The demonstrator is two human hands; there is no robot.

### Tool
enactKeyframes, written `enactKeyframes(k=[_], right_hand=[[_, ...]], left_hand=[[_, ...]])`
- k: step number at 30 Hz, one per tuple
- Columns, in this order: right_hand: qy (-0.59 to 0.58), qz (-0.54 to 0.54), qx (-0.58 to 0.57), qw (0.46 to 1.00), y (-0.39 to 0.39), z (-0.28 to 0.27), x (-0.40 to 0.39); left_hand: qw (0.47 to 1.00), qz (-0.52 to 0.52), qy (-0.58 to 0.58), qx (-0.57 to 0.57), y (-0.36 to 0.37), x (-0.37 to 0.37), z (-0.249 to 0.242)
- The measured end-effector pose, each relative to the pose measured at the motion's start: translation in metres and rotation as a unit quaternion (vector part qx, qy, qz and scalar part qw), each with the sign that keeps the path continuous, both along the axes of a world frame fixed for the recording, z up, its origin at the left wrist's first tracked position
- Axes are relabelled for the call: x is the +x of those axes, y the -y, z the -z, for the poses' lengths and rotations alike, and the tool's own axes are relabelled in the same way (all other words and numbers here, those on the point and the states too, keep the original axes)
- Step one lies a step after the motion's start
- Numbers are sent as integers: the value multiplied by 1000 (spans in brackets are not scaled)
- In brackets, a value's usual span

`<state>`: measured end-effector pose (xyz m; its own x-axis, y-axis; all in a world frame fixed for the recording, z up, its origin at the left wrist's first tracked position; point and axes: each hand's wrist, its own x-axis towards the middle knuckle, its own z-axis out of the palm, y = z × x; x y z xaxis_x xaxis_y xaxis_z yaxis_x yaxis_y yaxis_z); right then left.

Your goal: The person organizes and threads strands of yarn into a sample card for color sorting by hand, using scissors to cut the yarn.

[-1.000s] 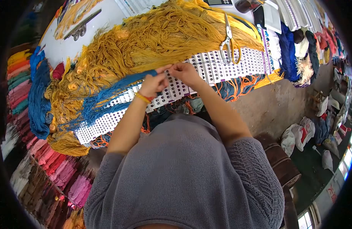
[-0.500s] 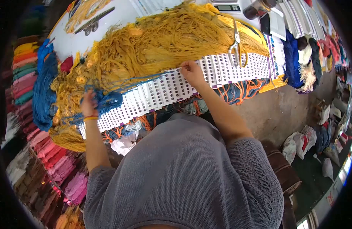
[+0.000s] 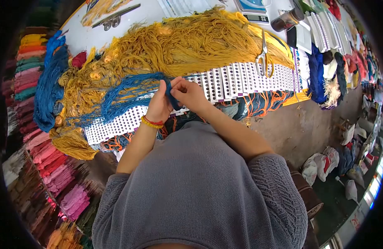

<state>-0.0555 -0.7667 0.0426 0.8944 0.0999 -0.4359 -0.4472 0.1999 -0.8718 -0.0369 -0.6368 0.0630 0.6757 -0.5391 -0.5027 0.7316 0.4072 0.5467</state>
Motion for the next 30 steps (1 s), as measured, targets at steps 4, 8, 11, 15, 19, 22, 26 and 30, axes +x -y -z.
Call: enactKeyframes(k=[4,8,11,15,19,22,26,30], right_hand=[[18,-5,-7,1000,-3,3,-4],[12,1,-10,1000,-5,-3,-7],[18,-1,-16,1000,-5,-1,-10],[24,2,-11,1000,-6,-1,-11],[1,21,-14,1000,-7,-9,-11],[6,17,3,1000,-5,-2,-13],[-6,12,-9,1000,-3,-1,-14],[5,19,-28,999,-4,1,-14]], left_hand=[[997,10,44,58,-3,-4,-2],[999,-16,4,51,-9,-5,-1],[999,-23,-16,36,-11,-5,-2],[999,-11,-20,31,-12,-5,0],[998,-4,-1,62,-9,-6,0],[997,-3,5,77,-7,-6,-3],[998,-2,-14,58,-6,-7,0],[998,1,-13,69,-5,-7,4]])
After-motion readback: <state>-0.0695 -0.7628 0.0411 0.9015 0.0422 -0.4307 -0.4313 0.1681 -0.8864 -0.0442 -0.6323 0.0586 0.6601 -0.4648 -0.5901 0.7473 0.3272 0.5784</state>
